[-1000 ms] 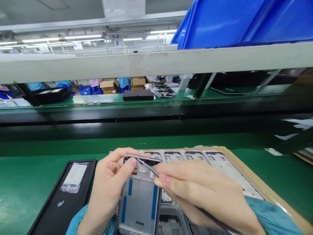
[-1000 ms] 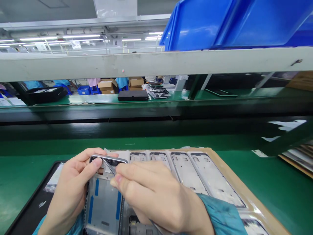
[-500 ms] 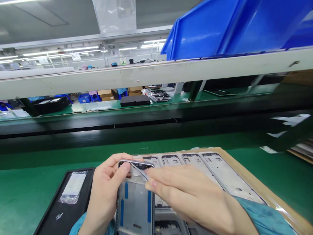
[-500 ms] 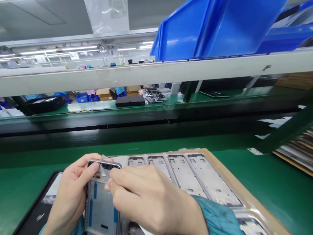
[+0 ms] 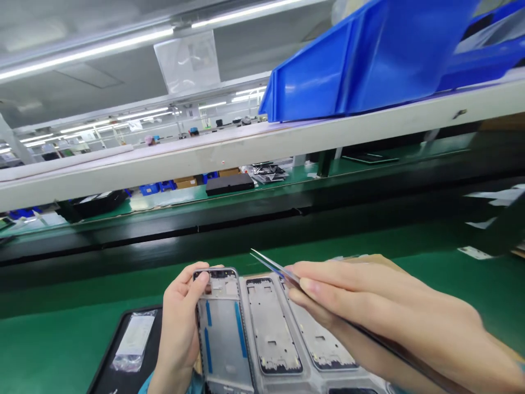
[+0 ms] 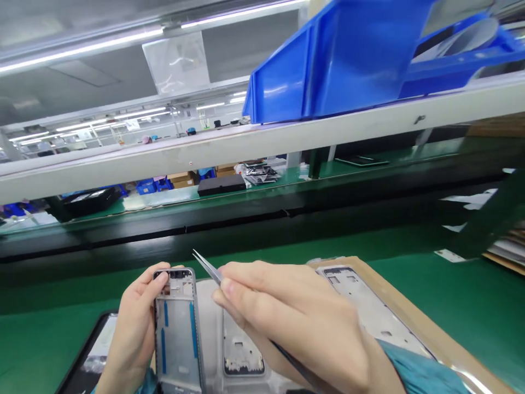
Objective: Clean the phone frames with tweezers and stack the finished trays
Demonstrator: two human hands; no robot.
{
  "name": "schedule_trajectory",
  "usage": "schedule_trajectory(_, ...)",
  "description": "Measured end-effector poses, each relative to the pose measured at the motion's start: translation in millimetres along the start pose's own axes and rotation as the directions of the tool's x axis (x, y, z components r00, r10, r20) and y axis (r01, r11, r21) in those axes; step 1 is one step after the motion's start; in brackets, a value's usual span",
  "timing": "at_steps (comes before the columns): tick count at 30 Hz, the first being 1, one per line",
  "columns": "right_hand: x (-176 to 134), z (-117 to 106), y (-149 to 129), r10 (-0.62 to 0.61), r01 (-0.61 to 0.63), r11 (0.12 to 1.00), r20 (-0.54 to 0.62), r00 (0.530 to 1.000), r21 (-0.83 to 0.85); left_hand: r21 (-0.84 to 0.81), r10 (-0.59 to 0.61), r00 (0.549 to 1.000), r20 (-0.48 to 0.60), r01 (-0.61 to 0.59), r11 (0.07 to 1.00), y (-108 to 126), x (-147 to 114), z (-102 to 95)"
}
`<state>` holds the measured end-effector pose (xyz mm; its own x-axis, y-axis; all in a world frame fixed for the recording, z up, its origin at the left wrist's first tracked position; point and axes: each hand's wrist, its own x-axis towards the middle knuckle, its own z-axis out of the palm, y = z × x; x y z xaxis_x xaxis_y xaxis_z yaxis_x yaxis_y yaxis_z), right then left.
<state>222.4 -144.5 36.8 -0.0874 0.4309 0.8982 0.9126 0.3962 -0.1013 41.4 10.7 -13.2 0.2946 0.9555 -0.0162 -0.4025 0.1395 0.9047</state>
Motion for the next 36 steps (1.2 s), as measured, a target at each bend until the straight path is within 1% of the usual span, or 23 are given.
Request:
schedule_trajectory(3,5.0,5.7,1.8,-0.133,0.133,0.991,-0.073,0.988,-0.01,0.0,-0.013,0.999,-0.041,0.013,1.0,-0.5,6.6,1.4)
schedule_trajectory(5,7.8,6.5,2.0,-0.162,0.156,0.986,-0.116,0.98,-0.055,0.016,-0.012,0.999,-0.042,0.013,1.0,-1.6,11.9,1.1)
schedule_trajectory(8,10.0,4.2,2.5,-0.155,0.147,0.987,-0.142,0.978,-0.065,0.043,-0.019,0.999,-0.042,0.021,0.999,-8.6,26.1,-2.1)
schedule_trajectory(10,10.6,2.2,3.8,-0.182,0.177,0.983,-0.162,0.97,-0.045,0.07,-0.026,0.999,-0.041,0.029,0.997,-18.8,40.1,-5.3)
schedule_trajectory(14,11.0,-0.6,8.4,-0.23,0.23,0.973,-0.174,0.958,-0.019,0.128,-0.028,0.999,-0.043,0.033,0.991,-47.9,68.4,-12.5)
schedule_trajectory(17,12.0,-2.8,12.0,-0.239,0.24,0.971,-0.197,0.951,-0.019,0.179,-0.006,1.0,-0.029,0.012,0.984,-64.5,80.6,-18.1)
schedule_trajectory(20,13.6,-6.1,14.3,-0.231,0.233,0.972,-0.231,0.945,-0.016,0.258,0.004,0.999,0.038,-0.014,0.966,-69.0,85.1,-23.1)
schedule_trajectory(25,14.8,-9.4,15.6,-0.223,0.229,0.973,-0.253,0.941,-0.005,0.405,-0.029,0.98,0.198,-0.055,0.912,-63.2,84.5,-26.0)
schedule_trajectory(28,15.9,-10.5,14.9,-0.228,0.233,0.972,-0.241,0.943,-0.009,0.492,-0.054,0.961,0.271,-0.09,0.866,-58.4,83.0,-27.4)
schedule_trajectory(30,17.4,-12.1,14.2,-0.225,0.23,0.973,-0.236,0.945,-0.008,0.567,-0.065,0.953,0.295,-0.12,0.815,-55.1,82.9,-30.0)
schedule_trajectory(33,19.1,-14.0,14.0,-0.209,0.221,0.975,-0.241,0.948,0.02,0.671,-0.008,0.955,0.297,-0.203,0.714,-52.4,82.0,-32.1)
schedule_trajectory(35,19.0,-13.1,14.7,-0.206,0.221,0.974,-0.237,0.949,0.039,0.698,0.052,0.946,0.32,-0.272,0.662,-54.6,77.1,-28.3)
schedule_trajectory(36,18.5,-11.8,15.2,-0.209,0.225,0.973,-0.231,0.95,0.046,0.698,0.066,0.935,0.349,-0.306,0.648,-57.3,72.4,-24.3)
